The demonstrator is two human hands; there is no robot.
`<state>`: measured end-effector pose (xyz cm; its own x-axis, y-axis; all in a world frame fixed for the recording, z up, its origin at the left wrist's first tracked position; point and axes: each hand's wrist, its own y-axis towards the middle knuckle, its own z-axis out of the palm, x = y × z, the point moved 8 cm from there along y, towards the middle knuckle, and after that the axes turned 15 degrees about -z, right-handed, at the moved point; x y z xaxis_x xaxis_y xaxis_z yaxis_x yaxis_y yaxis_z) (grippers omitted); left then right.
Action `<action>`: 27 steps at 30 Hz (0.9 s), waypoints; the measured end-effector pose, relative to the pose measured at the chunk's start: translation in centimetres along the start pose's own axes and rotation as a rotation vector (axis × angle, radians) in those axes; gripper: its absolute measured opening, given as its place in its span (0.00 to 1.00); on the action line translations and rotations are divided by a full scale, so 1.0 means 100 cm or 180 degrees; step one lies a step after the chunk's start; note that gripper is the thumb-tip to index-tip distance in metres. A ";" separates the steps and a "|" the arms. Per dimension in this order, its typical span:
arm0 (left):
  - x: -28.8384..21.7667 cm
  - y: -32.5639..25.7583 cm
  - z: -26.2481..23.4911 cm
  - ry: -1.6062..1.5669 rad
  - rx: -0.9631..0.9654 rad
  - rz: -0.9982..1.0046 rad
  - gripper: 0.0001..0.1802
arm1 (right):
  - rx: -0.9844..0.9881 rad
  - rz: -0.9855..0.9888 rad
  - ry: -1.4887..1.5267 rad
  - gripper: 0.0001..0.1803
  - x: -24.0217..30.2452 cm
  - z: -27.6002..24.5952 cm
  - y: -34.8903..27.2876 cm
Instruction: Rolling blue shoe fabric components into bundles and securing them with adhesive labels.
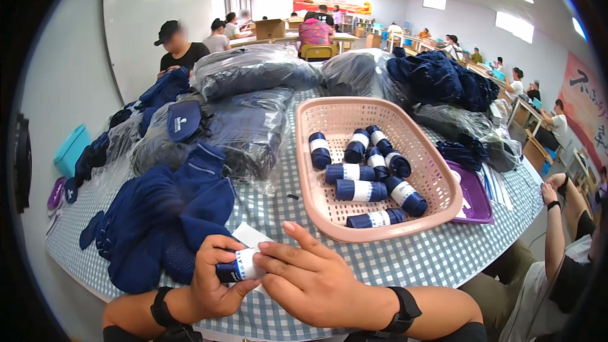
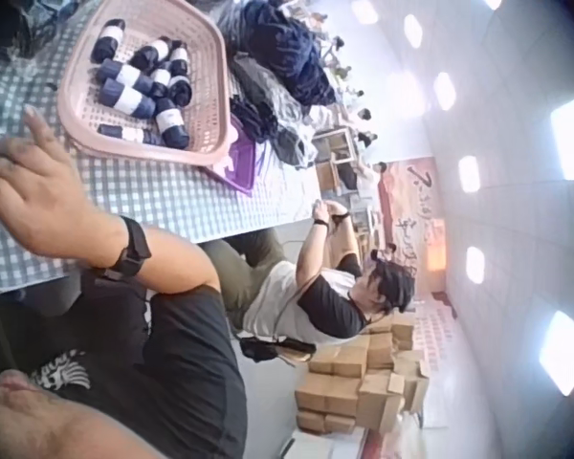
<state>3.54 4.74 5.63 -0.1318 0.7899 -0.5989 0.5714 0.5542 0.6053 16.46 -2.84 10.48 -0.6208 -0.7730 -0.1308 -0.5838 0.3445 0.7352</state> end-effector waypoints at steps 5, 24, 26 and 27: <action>-0.003 0.000 0.005 0.0180 -0.0032 0.0154 0.31 | -0.0109 0.0100 0.0157 0.06 -0.008 0.002 -0.005; 0.005 0.003 -0.006 -0.0177 -0.0115 -0.0261 0.25 | -0.0547 0.0234 0.0663 0.09 -0.016 -0.011 -0.006; 0.004 0.004 -0.008 -0.0260 -0.0138 -0.0317 0.26 | -0.0572 0.0197 0.0646 0.09 -0.015 -0.011 -0.005; 0.005 0.006 -0.008 -0.0217 -0.0100 -0.0399 0.27 | -0.0667 0.0191 0.0597 0.10 -0.016 -0.013 -0.006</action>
<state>3.17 5.65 6.07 -0.1446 0.6949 -0.7044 0.5281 0.6562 0.5390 18.46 -2.53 11.11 -0.5320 -0.8462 0.0282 -0.4160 0.2902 0.8618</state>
